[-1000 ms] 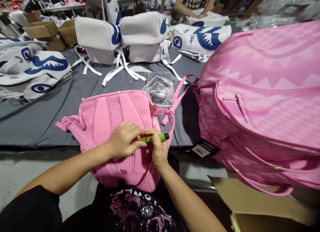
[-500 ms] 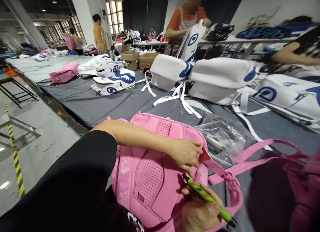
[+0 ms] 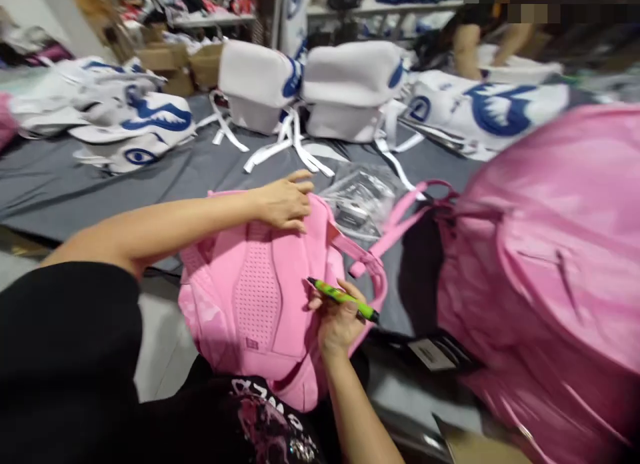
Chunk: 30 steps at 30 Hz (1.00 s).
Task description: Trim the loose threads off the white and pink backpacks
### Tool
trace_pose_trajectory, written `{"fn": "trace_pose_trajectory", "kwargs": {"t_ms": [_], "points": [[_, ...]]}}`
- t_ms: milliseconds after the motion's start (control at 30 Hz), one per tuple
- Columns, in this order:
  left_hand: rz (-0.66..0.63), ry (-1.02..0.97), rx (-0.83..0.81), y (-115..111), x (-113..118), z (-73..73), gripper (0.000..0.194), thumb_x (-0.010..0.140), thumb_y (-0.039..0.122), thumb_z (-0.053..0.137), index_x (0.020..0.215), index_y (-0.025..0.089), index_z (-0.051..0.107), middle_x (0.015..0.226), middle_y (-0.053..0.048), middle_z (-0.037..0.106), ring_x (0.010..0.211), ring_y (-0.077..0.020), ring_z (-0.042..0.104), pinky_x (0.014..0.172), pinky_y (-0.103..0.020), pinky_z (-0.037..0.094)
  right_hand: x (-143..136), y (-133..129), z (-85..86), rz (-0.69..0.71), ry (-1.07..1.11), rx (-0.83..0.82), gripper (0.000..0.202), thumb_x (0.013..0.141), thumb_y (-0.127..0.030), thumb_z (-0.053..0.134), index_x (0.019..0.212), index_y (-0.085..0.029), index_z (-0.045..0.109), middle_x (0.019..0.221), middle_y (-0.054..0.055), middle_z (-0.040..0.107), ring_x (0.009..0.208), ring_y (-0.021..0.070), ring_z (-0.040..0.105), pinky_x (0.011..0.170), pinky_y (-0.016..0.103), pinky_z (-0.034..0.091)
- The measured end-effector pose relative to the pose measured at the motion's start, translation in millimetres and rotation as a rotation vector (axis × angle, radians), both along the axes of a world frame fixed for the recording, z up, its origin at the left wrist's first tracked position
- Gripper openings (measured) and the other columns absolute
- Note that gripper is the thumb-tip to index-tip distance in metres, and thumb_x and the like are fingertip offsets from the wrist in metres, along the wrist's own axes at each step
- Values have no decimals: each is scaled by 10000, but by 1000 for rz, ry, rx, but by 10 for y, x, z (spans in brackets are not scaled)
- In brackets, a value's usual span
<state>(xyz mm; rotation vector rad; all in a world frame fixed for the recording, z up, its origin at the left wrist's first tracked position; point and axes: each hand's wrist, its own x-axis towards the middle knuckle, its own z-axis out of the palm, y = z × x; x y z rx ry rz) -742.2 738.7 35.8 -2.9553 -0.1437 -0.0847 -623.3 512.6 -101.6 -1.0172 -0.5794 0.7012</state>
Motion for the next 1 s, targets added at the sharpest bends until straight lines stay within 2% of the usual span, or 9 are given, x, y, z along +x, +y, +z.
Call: {"fn": "trace_pose_trajectory", "kwargs": {"t_ms": [100, 167, 267, 333, 500, 633, 767, 867, 1000], "points": [[108, -106, -73, -232, -75, -163, 406, 861, 579, 607, 862, 186, 709, 876, -65, 676, 1032, -281, 541, 1155, -615, 196, 40, -31, 139, 6, -93, -14, 437, 892, -533, 629, 1163, -200, 548, 897, 57, 734, 593, 173, 696, 591, 358, 602], [133, -114, -124, -464, -109, -249, 419, 825, 588, 648, 902, 180, 707, 914, -66, 664, 1048, -293, 528, 1141, -676, 176, 80, -54, 208, -49, -222, -68, 360, 869, -418, 699, 1131, -202, 580, 964, 58, 713, 688, 174, 706, 652, 348, 601], [196, -122, -164, -766, -96, -352, 374, 806, 517, 701, 943, 169, 702, 974, -78, 652, 1130, -318, 491, 1131, -759, 99, 142, -62, 272, -157, -388, -166, 290, 807, -349, 778, 989, -192, 615, 906, 23, 670, 713, 159, 681, 655, 305, 572], [240, -132, -189, -866, -74, -407, 328, 808, 461, 716, 949, 166, 692, 1010, -83, 643, 1173, -324, 465, 1127, -785, 66, 174, -49, 303, -146, -397, -178, 241, 842, -361, 744, 948, -192, 609, 804, -9, 650, 626, 132, 644, 608, 276, 541], [207, -165, -346, -871, -90, -471, 239, 860, 418, 683, 864, 182, 647, 976, -48, 648, 1204, -297, 465, 1139, -777, -32, 217, -63, 348, 33, -304, -177, 230, 938, -386, 619, 1067, -195, 610, 763, -5, 698, 515, 123, 615, 516, 260, 509], [220, -148, -367, -937, -71, -489, 175, 850, 341, 703, 867, 173, 659, 934, -47, 656, 1240, -326, 454, 1110, -808, -31, 209, -101, 325, -42, -346, -207, 178, 919, -366, 644, 919, -189, 621, 664, -23, 655, 477, 114, 586, 461, 235, 477], [257, -190, -385, -1067, -60, -570, 93, 847, 237, 698, 900, 165, 671, 996, -62, 666, 1259, -323, 454, 1127, -793, -26, 173, -84, 328, -131, -507, -208, 170, 914, -328, 632, 839, -176, 631, 740, 24, 695, 640, 159, 682, 578, 274, 549], [185, -280, -452, -1094, -109, -655, 84, 880, 268, 673, 872, 185, 656, 1044, -52, 690, 1232, -285, 488, 1166, -736, -63, 135, -61, 354, -150, -583, -169, 128, 912, -271, 626, 828, -175, 637, 736, 22, 703, 628, 156, 683, 566, 266, 547], [111, -338, -405, -1081, -177, -741, 97, 918, 280, 629, 869, 197, 645, 1076, -51, 704, 1233, -276, 502, 1178, -710, -91, 103, -39, 360, -160, -670, -156, 92, 891, -252, 648, 832, -181, 647, 736, 8, 695, 611, 136, 662, 548, 244, 526]]}}
